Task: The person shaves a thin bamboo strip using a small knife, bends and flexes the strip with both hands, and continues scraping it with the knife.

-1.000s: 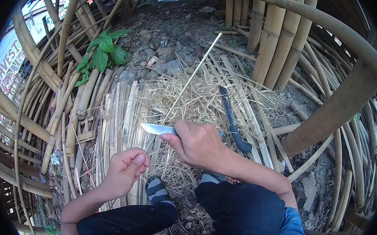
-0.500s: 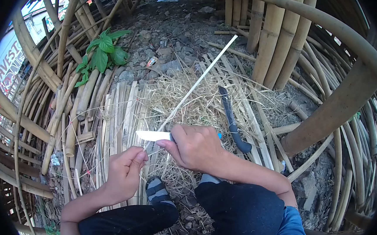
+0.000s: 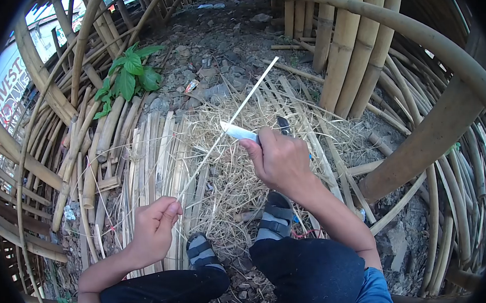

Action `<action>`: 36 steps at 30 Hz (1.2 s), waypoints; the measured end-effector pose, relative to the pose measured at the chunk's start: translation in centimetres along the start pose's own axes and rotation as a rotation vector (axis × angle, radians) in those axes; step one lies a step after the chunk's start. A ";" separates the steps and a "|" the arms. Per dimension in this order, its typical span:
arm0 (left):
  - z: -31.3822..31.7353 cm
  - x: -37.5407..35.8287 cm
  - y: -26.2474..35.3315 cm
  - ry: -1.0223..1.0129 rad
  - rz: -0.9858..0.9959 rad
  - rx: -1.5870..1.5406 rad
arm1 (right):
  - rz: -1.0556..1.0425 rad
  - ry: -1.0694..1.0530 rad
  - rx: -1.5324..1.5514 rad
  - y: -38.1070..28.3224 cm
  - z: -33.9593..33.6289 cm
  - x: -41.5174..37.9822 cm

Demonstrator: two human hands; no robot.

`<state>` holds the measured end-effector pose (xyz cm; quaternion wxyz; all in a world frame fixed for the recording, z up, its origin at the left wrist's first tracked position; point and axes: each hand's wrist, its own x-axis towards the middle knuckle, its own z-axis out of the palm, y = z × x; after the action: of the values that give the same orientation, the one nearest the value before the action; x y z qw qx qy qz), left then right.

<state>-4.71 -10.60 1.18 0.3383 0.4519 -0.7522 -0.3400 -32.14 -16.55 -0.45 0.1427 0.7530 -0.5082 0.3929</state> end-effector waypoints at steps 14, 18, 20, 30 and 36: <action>0.3 -0.9 -1.8 -0.062 -0.090 0.025 | 0.266 0.047 -0.189 7.0 -0.4 1.0; 0.1 -0.9 -2.3 -0.089 -0.126 0.022 | 0.473 0.030 -0.200 8.3 0.1 1.2; -0.1 -1.2 -2.5 -0.147 -0.185 0.010 | 0.594 0.062 -0.212 12.0 -0.6 0.6; 1.3 0.2 -2.0 -0.040 -0.326 -0.182 | 0.500 0.055 0.462 2.1 -2.5 -0.7; 2.0 1.2 -1.3 0.095 -0.212 -0.194 | 0.109 -0.365 0.460 -5.7 -0.1 -1.4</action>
<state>-6.16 -11.74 -0.71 0.3779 0.5097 -0.6470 -0.4230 -27.42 -13.08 -0.36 -0.1466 0.7955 -0.4626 0.3628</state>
